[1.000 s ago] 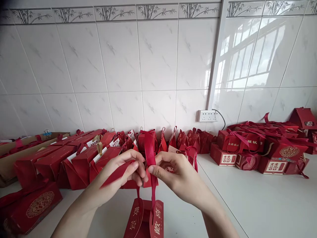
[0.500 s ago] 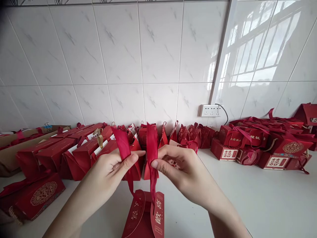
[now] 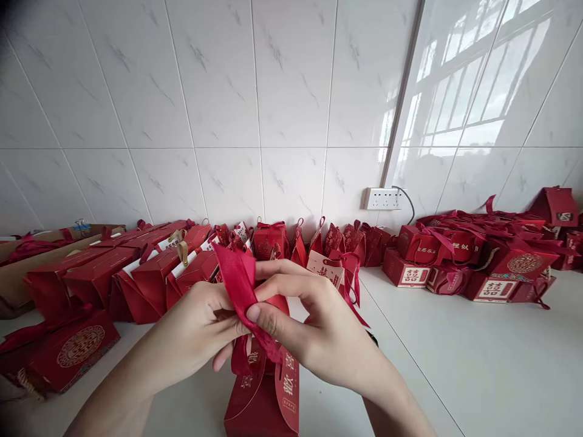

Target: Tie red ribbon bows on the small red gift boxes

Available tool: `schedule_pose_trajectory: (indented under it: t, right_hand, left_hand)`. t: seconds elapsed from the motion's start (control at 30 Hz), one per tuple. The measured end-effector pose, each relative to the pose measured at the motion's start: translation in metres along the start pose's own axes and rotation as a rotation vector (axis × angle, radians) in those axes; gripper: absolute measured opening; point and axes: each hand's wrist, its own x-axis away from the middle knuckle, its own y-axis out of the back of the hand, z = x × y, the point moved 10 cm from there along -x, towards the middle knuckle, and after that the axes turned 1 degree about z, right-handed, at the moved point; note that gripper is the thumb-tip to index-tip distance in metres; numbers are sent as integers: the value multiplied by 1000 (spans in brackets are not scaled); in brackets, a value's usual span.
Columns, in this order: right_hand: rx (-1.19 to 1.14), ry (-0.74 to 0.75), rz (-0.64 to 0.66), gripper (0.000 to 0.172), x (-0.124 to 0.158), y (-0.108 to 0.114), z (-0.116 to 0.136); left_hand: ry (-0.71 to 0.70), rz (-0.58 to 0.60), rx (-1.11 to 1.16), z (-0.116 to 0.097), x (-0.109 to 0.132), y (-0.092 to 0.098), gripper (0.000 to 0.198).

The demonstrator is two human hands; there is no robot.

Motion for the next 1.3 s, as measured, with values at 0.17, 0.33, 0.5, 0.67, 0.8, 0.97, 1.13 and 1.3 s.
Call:
schedule_pose_trajectory:
  t: [0.17, 0.33, 0.5, 0.67, 0.8, 0.97, 1.13, 1.3]
  right_hand:
    - [121, 16, -103, 15, 1, 8, 6]
    - [338, 34, -351, 7, 8, 28, 13]
    - [337, 6, -434, 8, 10, 33, 9]
    - [222, 31, -394, 39, 10, 28, 1]
    - [136, 79, -413, 69, 12, 28, -1]
    - [139, -44, -457, 64, 11, 36, -12]
    - [106, -111, -426, 13, 7, 36, -16]
    - [223, 98, -353, 12, 4, 28, 6]
  left_hand:
    - [11, 14, 26, -1, 2, -2, 25]
    - [-68, -12, 107, -11, 3, 1, 21]
    - [-102, -122, 67, -12, 0, 7, 22]
    - [-121, -108, 203, -13, -1, 4, 32]
    - [-162, -153, 188, -17, 1, 8, 38]
    - [-167, -217, 162, -17, 0, 14, 40]
    - [-165, -196, 225, -18, -6, 11, 35]
    - [-167, -261, 256, -8, -9, 18, 34]
